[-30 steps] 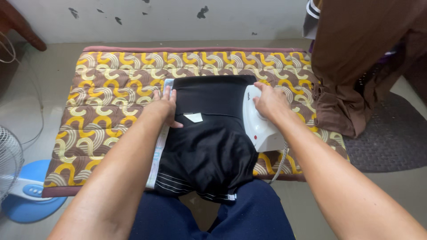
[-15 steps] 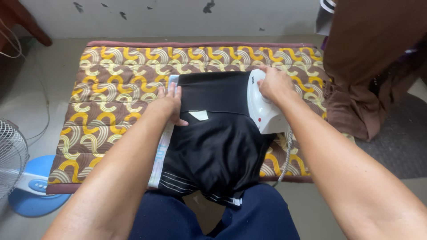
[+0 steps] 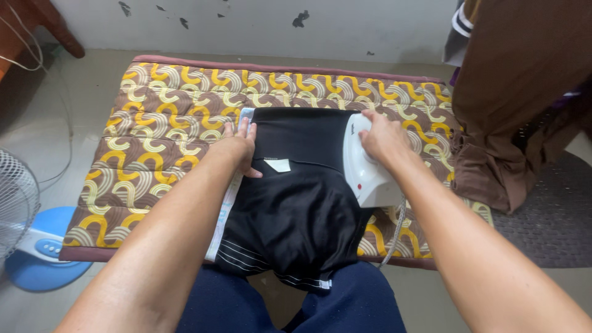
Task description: The person irons a black garment on a patterned bench using a white iron. They repeatedly smooth the fabric with the iron, adjusting the garment with their left hand to maintain alignment and coverage.
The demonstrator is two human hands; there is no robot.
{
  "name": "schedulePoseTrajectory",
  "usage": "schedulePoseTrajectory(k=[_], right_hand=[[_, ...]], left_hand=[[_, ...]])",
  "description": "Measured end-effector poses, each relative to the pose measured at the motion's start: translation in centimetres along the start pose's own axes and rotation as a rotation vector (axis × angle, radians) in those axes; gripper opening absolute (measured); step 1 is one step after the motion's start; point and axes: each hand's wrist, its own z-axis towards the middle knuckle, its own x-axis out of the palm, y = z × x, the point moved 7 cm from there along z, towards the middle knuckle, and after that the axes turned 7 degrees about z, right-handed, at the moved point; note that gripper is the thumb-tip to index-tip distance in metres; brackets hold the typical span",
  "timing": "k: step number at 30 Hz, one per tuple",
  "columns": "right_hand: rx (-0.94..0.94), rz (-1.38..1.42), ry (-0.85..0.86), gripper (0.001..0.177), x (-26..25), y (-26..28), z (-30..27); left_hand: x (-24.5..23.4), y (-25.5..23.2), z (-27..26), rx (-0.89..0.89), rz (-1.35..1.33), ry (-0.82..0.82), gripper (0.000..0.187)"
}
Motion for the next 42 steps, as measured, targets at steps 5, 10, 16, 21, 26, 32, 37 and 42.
schedulePoseTrajectory(k=[5,10,16,21,26,32,37,42], right_hand=[[-0.005,0.014,-0.002,0.059,0.0,-0.8,-3.4],[0.0,0.006,-0.013,0.059,-0.2,-1.0,-3.7],[0.123,-0.001,-0.006,0.057,-0.1,-0.2,0.2],[0.032,-0.014,-0.039,0.058,-0.4,1.9,3.1],[0.077,0.024,-0.013,0.058,-0.3,2.4,3.5],[-0.035,-0.036,-0.027,0.059,0.2,1.5,2.7],[-0.065,-0.002,-0.017,0.058,0.5,0.5,-2.1],[-0.082,-0.013,-0.023,0.058,0.1,0.1,-5.8]], left_hand=[[0.2,-0.1,0.6,0.017,0.024,-0.022,0.15],[-0.1,-0.2,-0.5,0.005,-0.022,-0.001,0.147],[-0.6,0.0,-1.0,-0.007,-0.001,-0.005,0.149],[-0.6,-0.1,-1.2,-0.001,-0.068,0.012,0.146],[-0.5,-0.2,-0.9,0.004,-0.04,0.022,0.147],[-0.4,-0.2,-0.3,0.007,0.005,0.016,0.15],[0.2,0.0,0.6,0.009,0.042,0.033,0.148],[0.0,0.0,0.3,0.006,0.044,0.005,0.149]])
